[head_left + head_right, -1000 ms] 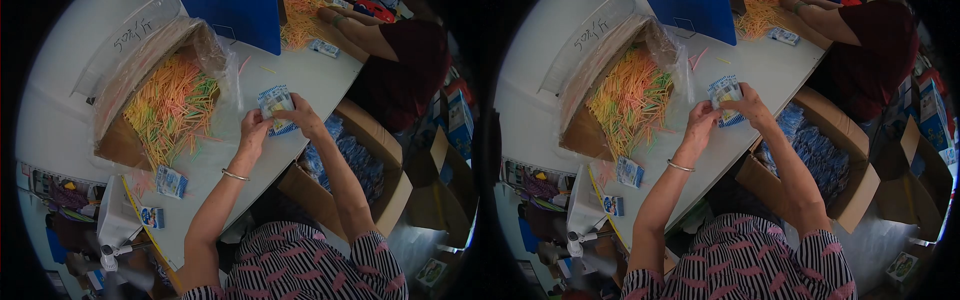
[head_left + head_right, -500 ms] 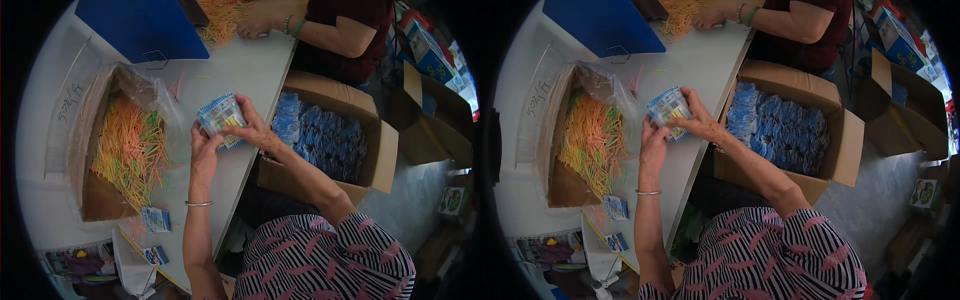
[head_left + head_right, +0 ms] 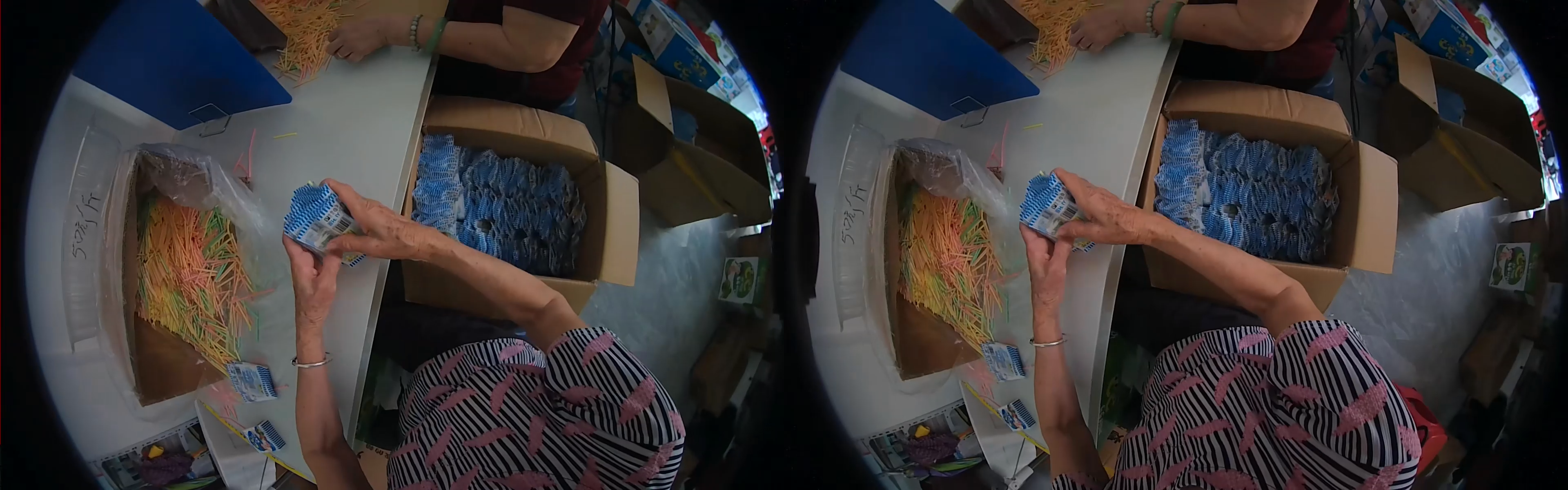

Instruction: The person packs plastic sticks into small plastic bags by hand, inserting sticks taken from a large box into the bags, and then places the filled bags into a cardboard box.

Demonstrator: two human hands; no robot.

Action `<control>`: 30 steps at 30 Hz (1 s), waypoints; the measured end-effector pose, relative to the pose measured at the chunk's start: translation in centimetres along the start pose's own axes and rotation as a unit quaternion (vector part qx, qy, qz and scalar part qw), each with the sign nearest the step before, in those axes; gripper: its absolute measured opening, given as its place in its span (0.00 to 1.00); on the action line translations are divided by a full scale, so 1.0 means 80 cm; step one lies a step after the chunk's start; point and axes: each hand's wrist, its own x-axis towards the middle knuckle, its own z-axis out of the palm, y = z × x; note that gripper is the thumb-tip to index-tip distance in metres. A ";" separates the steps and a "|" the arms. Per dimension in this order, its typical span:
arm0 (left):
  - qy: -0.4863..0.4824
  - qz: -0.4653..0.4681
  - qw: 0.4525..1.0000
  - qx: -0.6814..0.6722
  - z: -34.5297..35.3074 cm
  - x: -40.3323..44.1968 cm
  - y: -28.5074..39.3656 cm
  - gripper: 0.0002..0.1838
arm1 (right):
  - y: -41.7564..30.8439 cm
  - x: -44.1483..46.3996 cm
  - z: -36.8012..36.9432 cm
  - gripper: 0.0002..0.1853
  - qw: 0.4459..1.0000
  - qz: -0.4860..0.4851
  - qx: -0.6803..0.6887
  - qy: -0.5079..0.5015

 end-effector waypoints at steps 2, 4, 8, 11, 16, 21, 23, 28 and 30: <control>-0.011 0.025 0.999 0.037 0.018 0.004 0.004 0.37 | -0.010 -0.015 -0.018 0.46 0.999 -0.016 -0.033 0.032; -0.029 0.058 0.996 0.055 0.059 0.019 0.010 0.39 | -0.027 -0.039 -0.051 0.46 0.994 -0.016 -0.074 0.076; -0.142 0.129 0.981 0.026 0.149 0.073 -0.018 0.38 | -0.022 -0.099 -0.131 0.48 0.979 0.068 -0.092 0.168; -0.125 0.185 0.954 0.201 0.211 0.101 -0.062 0.39 | 0.033 -0.154 -0.184 0.48 0.948 0.162 -0.196 0.190; -0.120 0.159 0.926 0.322 0.261 0.137 -0.141 0.40 | 0.086 -0.187 -0.221 0.45 0.909 0.221 -0.320 0.150; -0.134 0.122 0.899 0.399 0.263 0.170 -0.180 0.40 | 0.148 -0.180 -0.233 0.43 0.921 0.234 -0.277 0.144; -0.120 0.117 0.881 0.443 0.262 0.177 -0.200 0.42 | 0.164 -0.177 -0.230 0.42 0.915 0.229 -0.288 0.164; -0.045 0.180 0.867 0.463 0.267 0.159 -0.167 0.41 | 0.186 -0.171 -0.215 0.39 0.920 0.186 -0.264 0.222; -0.040 0.203 0.851 0.483 0.266 0.156 -0.166 0.39 | 0.193 -0.173 -0.212 0.38 0.922 0.202 -0.248 0.217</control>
